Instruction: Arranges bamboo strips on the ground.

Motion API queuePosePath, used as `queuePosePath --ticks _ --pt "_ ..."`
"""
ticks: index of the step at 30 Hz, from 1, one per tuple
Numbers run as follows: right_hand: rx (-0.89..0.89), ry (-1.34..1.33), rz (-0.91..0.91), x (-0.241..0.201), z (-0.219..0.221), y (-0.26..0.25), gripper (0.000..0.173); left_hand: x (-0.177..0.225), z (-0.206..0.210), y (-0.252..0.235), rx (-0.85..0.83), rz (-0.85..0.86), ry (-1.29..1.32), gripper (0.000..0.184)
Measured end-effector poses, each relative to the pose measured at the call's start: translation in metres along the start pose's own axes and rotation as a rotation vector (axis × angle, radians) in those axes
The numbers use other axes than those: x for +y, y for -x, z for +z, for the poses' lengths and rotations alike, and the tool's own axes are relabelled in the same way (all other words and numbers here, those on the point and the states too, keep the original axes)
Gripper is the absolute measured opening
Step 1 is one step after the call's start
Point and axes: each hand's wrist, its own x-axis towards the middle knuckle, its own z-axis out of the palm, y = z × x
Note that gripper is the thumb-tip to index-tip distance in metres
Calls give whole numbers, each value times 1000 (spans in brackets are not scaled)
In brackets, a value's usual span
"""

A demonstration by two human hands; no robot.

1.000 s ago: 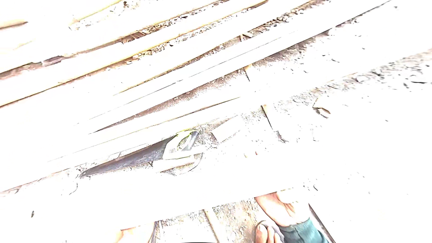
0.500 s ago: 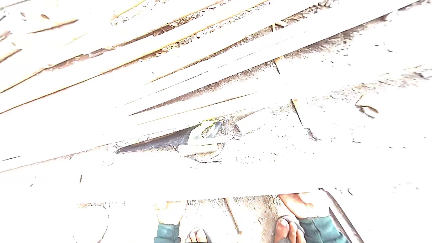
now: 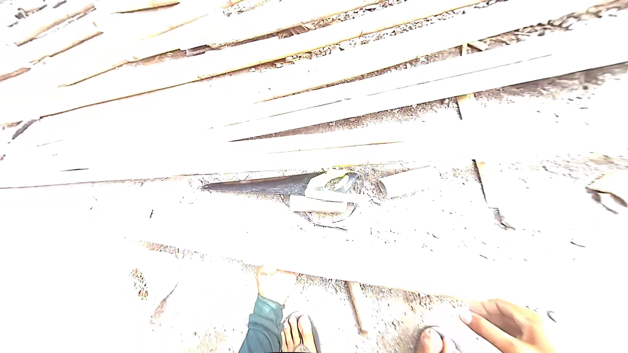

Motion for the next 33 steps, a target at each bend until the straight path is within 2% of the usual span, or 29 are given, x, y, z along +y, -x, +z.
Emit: queuePosePath --ticks 1,2,3,4,5,6,8,10,14,16,17,18,19,21,22,23,24,25,26,28,29,30,33 --pt "23 133 -197 -22 2 -5 50 0 -1 0 -7 -3 3 46" --pt "37 289 -355 -45 8 -20 69 0 -3 -1 -28 -8 3 46" --pt "12 458 -437 -65 15 -42 90 0 -4 -1 -53 -14 5 46" --pt "-116 623 -400 -87 21 -65 108 0 -6 -2 -80 -20 8 46" --pt "-316 761 -281 -106 28 -88 118 0 -7 -2 -116 -25 16 46" --pt "-480 830 -189 -116 38 -109 122 -1 -9 -3 -156 -28 24 45" --pt "-645 827 -120 -115 53 -130 111 0 -14 -3 -211 -23 30 45" --pt "-636 856 -132 -114 56 -122 97 0 -18 -3 -255 -23 44 46" --pt "-556 943 -198 -117 51 -110 97 -1 -24 -10 -441 -42 123 38" --pt "-492 954 -255 -117 45 -113 98 4 -16 -12 -361 -50 77 32" --pt "-446 956 -296 -118 41 -115 99 11 -6 -8 -213 -62 12 28" --pt "-393 963 -348 -120 36 -117 98 19 9 -2 -32 -71 -101 26" --pt "-340 974 -393 -125 31 -119 97 28 28 6 109 -78 -346 25" --pt "-247 1003 -443 -135 19 -124 95 38 64 25 243 -29 -1169 31" --pt "-220 1020 -449 -140 14 -126 95 36 74 38 234 154 -1591 33" --pt "-204 1035 -447 -144 11 -128 95 32 81 47 144 440 -1901 41" --pt "-199 1046 -441 -146 9 -131 94 30 89 45 -17 714 -2098 56" --pt "-205 1052 -432 -148 8 -135 95 29 101 34 -200 860 -2250 75" --pt "-229 1052 -421 -148 8 -139 95 27 114 17 -364 826 -2410 91" --pt "-296 1040 -385 -146 10 -144 93 18 145 -20 -547 299 -2709 113" --pt "-310 1041 -375 -144 13 -149 92 11 157 -38 -584 99 -2783 115" --pt "-325 1038 -360 -140 16 -155 91 6 163 -51 -613 18 -2812 114" --pt "-385 974 -312 -122 32 -165 92 -2 155 -64 -681 -67 -2810 108"
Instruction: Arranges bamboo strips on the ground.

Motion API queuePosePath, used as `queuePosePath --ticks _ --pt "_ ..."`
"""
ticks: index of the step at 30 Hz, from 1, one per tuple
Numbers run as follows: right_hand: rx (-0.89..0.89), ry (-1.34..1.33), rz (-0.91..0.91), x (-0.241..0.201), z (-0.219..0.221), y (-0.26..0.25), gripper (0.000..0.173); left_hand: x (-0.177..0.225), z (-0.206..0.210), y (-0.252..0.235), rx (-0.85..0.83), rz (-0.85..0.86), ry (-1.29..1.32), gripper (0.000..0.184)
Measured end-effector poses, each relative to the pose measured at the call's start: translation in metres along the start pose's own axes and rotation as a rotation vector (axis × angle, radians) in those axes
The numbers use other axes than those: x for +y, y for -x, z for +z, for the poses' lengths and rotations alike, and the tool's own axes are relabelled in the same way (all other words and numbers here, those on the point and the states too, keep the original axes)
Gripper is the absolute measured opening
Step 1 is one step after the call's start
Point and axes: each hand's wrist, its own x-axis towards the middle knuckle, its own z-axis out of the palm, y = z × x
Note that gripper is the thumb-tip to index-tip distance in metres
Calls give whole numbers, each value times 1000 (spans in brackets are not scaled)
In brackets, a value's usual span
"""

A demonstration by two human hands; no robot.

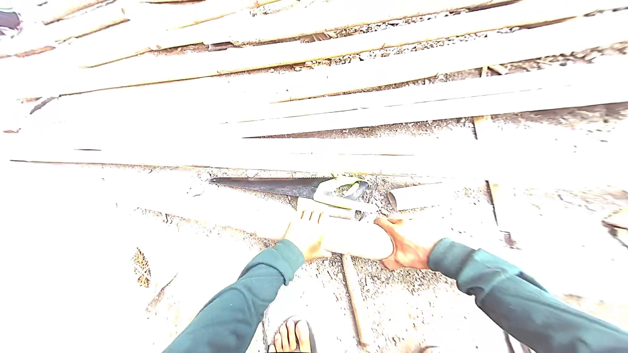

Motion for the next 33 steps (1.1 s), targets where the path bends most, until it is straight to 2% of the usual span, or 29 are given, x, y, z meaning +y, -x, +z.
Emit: queuePosePath --ticks 3,7,12,14,18,20,21,23,25,27,28,30,31,33 --pt "-46 -57 10 0 18 -8 94 1 7 -3 -68 31 -25 104" --pt "1 -69 -1 7 28 -13 92 -6 10 -11 -93 68 -56 103" --pt "-72 -66 31 9 17 -12 98 -14 3 -24 -120 95 -46 101" --pt "-92 -110 -28 16 9 -14 89 -17 -9 -25 -138 93 56 96" --pt "-303 -314 -141 16 2 -12 51 -13 -45 -15 -390 84 146 66" --pt "-384 -433 -126 19 -8 -13 51 -12 -61 -18 -459 98 151 54" --pt "-362 -468 -106 22 -9 -11 54 -12 -65 -22 -487 108 173 49" --pt "-197 -471 -56 25 -7 1 68 -19 -63 -34 -526 121 235 44" --pt "75 -265 -38 23 1 25 92 -25 -63 -48 -570 132 244 46" --pt "323 -104 -72 17 27 42 105 -30 -70 -56 -613 138 266 51" --pt "439 -80 -111 16 44 44 104 -34 -71 -64 -648 158 258 52" --pt "719 6 -175 21 75 36 89 -33 -76 -72 -707 161 235 47" --pt "793 41 -192 23 82 30 84 -31 -76 -72 -718 147 230 42" --pt "795 84 -237 28 78 23 83 -38 -71 -82 -759 128 246 40"
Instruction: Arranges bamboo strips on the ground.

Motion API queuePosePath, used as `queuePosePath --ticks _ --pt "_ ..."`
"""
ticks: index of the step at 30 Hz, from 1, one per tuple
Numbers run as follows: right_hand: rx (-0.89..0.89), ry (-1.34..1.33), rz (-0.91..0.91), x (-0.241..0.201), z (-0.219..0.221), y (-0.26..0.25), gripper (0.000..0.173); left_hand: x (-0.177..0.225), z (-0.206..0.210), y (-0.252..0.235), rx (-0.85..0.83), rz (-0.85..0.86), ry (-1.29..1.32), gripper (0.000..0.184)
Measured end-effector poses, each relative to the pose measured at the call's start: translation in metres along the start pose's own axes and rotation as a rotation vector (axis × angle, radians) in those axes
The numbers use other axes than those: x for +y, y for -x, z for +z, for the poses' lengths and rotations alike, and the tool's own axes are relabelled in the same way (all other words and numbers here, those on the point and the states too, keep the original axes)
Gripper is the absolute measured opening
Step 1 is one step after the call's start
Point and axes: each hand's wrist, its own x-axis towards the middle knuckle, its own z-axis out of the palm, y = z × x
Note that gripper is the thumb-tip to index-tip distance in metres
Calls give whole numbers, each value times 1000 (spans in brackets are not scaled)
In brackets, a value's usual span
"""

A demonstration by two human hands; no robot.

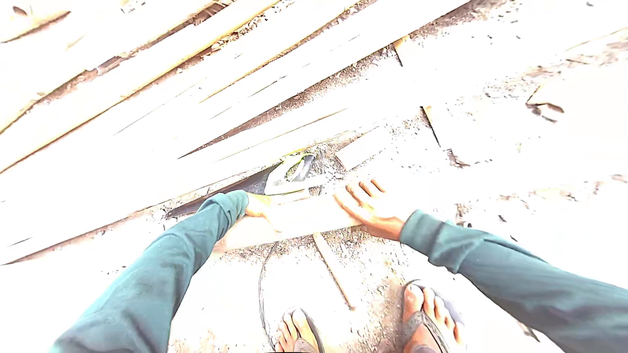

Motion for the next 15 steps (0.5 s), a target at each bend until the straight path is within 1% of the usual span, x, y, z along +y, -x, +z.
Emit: queuePosePath --ticks 2,5,6,7,9,11,12,14,15 --pt "-88 -35 -6 6 -6 -9 87 -10 -4 -5 -6 -36 69 45" --pt "-195 -59 4 10 -10 -14 88 -11 -5 -6 31 -98 102 46" --pt "-217 -57 6 10 -11 -14 88 -12 -4 -8 36 -108 93 51" --pt "-211 -50 3 10 -10 -12 88 -10 -3 -8 43 -112 76 54" --pt "-96 1 -28 11 -1 -7 89 -4 0 -6 55 -116 55 56" --pt "-64 21 -19 9 4 -2 93 -3 3 -7 68 -149 43 62" --pt "-64 17 -7 7 5 -2 92 -2 5 -4 89 -150 39 62" --pt "-34 5 7 2 6 3 82 5 13 2 148 -155 -13 62" --pt "15 23 4 -1 8 9 73 9 19 3 183 -143 -41 63"
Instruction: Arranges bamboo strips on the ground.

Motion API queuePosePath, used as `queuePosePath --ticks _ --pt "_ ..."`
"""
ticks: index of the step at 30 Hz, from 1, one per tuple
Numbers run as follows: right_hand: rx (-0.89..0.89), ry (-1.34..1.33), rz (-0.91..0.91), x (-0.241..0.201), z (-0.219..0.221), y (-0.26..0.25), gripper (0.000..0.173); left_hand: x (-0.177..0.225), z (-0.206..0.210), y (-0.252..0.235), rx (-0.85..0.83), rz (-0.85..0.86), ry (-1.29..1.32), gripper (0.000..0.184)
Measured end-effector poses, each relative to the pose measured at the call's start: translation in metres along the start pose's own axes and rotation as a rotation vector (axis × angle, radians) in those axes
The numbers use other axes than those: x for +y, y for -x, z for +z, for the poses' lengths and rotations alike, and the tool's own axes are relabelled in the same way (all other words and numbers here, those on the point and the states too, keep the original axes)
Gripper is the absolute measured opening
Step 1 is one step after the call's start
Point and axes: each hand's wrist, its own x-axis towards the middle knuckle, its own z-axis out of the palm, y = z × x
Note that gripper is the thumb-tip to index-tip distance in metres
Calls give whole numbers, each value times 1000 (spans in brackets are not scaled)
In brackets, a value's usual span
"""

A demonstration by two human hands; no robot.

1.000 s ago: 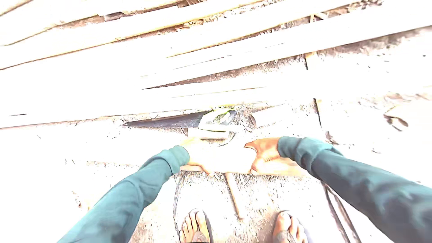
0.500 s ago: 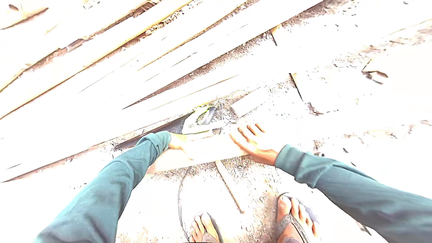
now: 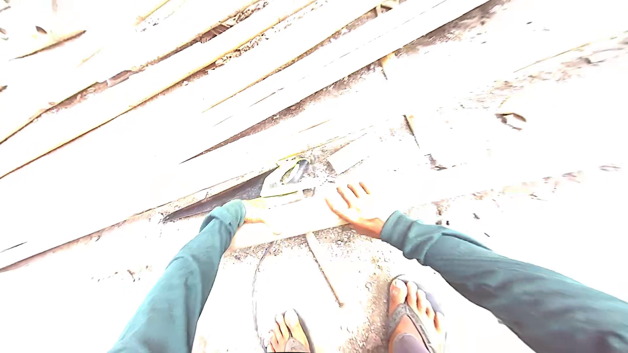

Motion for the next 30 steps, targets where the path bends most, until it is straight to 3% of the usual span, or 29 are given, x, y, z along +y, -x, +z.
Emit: queuePosePath --ticks 3,5,7,10,14,17,19,22,24,26,28,30 --pt "184 113 -10 -14 17 16 52 2 25 6 98 12 6 66" --pt "147 70 64 -25 27 25 58 5 43 5 186 13 -59 77" --pt "-50 -103 184 -34 18 25 74 9 56 8 255 -6 -123 94" --pt "-457 -252 335 -22 -24 -4 94 13 63 17 320 -41 -97 97" --pt "-715 -206 302 6 -39 -32 101 15 66 25 367 -38 -33 96" --pt "-583 -177 265 -1 -47 -18 96 8 81 33 516 -22 -56 108" --pt "-312 -116 249 -10 -37 2 86 2 106 31 723 -2 -142 112" --pt "117 92 191 -20 -3 23 69 -11 149 -2 1317 134 -238 104" --pt "84 69 235 -24 11 28 63 -17 162 -26 1492 145 -306 99" --pt "-29 -18 279 -26 19 33 65 -20 173 -43 1542 131 -341 96" --pt "44 28 283 -27 28 39 66 -21 179 -51 1603 130 -356 97" --pt "2 6 317 -30 29 41 69 -21 184 -53 1613 132 -342 97"
